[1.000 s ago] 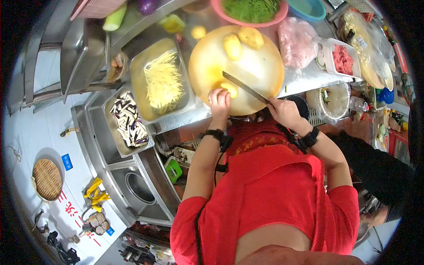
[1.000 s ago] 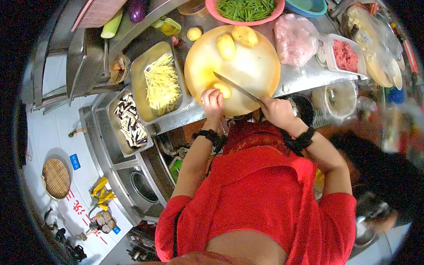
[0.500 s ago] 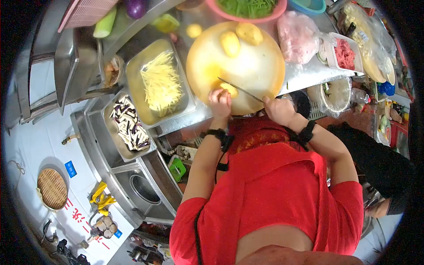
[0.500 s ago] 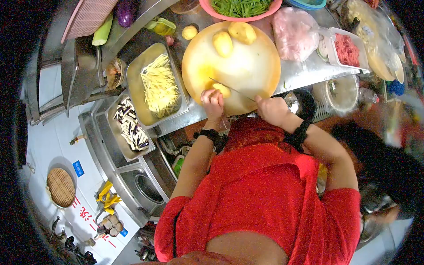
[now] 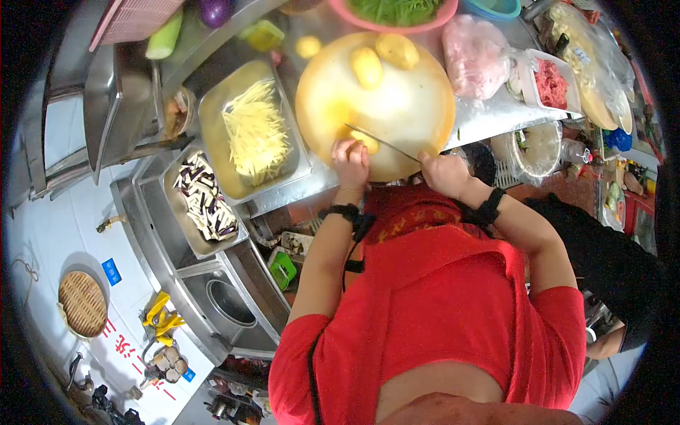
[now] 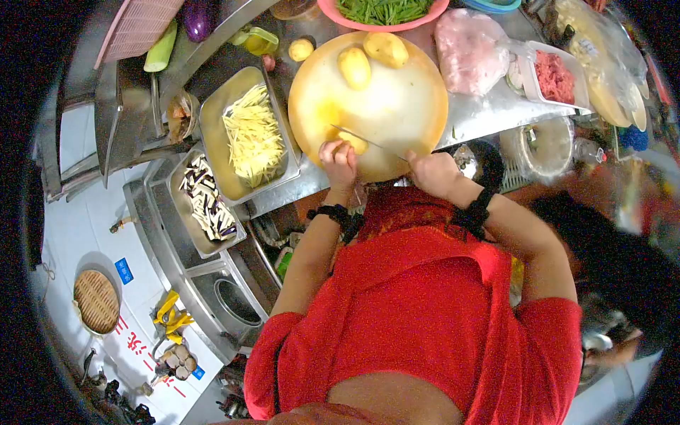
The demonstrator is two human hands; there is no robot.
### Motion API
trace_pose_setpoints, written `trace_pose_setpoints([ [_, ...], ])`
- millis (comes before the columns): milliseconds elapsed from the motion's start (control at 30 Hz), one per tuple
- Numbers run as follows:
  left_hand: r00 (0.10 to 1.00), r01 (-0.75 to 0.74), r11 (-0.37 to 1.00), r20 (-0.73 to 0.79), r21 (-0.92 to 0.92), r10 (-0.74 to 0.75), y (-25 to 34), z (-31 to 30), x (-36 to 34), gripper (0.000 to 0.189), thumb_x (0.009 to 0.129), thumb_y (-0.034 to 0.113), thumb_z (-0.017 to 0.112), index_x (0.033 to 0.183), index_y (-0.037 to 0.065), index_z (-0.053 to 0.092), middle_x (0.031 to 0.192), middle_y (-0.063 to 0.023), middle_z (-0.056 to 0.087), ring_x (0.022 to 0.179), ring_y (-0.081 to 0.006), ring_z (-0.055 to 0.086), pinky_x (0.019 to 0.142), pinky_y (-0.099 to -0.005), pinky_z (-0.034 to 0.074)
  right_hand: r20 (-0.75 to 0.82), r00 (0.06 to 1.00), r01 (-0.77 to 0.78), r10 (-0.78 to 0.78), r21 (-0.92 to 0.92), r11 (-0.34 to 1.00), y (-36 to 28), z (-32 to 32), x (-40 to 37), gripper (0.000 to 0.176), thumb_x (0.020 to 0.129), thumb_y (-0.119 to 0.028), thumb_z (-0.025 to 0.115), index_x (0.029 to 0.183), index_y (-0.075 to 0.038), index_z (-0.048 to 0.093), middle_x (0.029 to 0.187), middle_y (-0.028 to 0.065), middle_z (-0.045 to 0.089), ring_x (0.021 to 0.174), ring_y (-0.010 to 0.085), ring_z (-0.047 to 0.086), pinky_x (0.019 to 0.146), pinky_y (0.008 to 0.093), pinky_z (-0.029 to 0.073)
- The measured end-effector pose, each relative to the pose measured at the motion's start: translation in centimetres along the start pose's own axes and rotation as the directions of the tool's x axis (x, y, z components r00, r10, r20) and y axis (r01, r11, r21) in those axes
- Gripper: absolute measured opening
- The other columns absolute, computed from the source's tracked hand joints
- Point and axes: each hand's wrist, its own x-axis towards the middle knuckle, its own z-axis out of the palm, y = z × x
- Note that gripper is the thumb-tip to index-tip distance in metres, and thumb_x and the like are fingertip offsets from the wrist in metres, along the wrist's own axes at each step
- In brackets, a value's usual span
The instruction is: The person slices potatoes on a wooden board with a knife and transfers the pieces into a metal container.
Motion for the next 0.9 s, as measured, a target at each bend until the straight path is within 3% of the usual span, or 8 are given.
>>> trace_pose_setpoints([
  [200,0.998,0.051,0.999,0.022,0.011,-0.052,0.3,-0.1,0.0,0.024,0.077,0.006,0.063,0.099,0.007,0.053,0.103,-0.0116,0.047,0.098,-0.0328,0.047,0.086,-0.0441,0.039,-0.130,0.991,0.055,-0.040,0.113,0.992,0.2,-1.9,-1.3,0.016,0.082,-0.019,0.052,0.090,-0.005,0.051,0.057,0.0155,0.058,0.052,0.0324,0.060,0.046,0.0444,0.047],
  [433,0.998,0.053,0.999,0.038,-0.003,-0.053,0.2,-0.1,0.0,0.025,0.076,0.005,0.063,0.098,0.008,0.052,0.103,-0.0107,0.047,0.098,-0.0331,0.047,0.085,-0.0437,0.040,-0.093,0.995,0.039,-0.031,0.086,0.996,0.0,-1.8,-0.8,0.016,0.082,-0.019,0.052,0.089,-0.005,0.052,0.058,0.0157,0.059,0.053,0.0322,0.061,0.046,0.0443,0.047],
  [500,1.000,0.021,1.000,0.001,0.002,-0.021,0.3,0.0,0.1,0.025,0.077,0.006,0.063,0.099,0.008,0.051,0.104,-0.0106,0.047,0.097,-0.0328,0.048,0.084,-0.0431,0.040,0.026,1.000,-0.006,0.005,0.021,1.000,-0.2,-0.8,0.1,0.018,0.082,-0.021,0.053,0.088,-0.004,0.052,0.059,0.0158,0.059,0.053,0.0325,0.061,0.046,0.0442,0.047],
  [733,1.000,0.016,1.000,0.008,0.004,-0.016,0.1,-0.1,0.1,0.026,0.078,0.006,0.063,0.100,0.007,0.050,0.104,-0.0105,0.047,0.097,-0.0328,0.048,0.085,-0.0435,0.040,-0.070,0.997,0.027,-0.020,0.100,0.995,0.0,-1.7,-0.3,0.020,0.083,-0.023,0.052,0.089,-0.004,0.052,0.060,0.0164,0.059,0.053,0.0329,0.060,0.046,0.0446,0.047],
  [900,0.999,0.032,0.999,-0.008,-0.014,-0.032,0.3,-0.1,0.1,0.026,0.078,0.006,0.063,0.099,0.007,0.049,0.105,-0.0116,0.047,0.099,-0.0335,0.047,0.087,-0.0434,0.040,-0.129,0.990,0.070,-0.058,0.094,0.993,-0.1,-2.3,-1.2,0.019,0.083,-0.021,0.054,0.089,-0.003,0.051,0.055,0.0138,0.057,0.051,0.0332,0.058,0.053,0.0440,0.047],
])
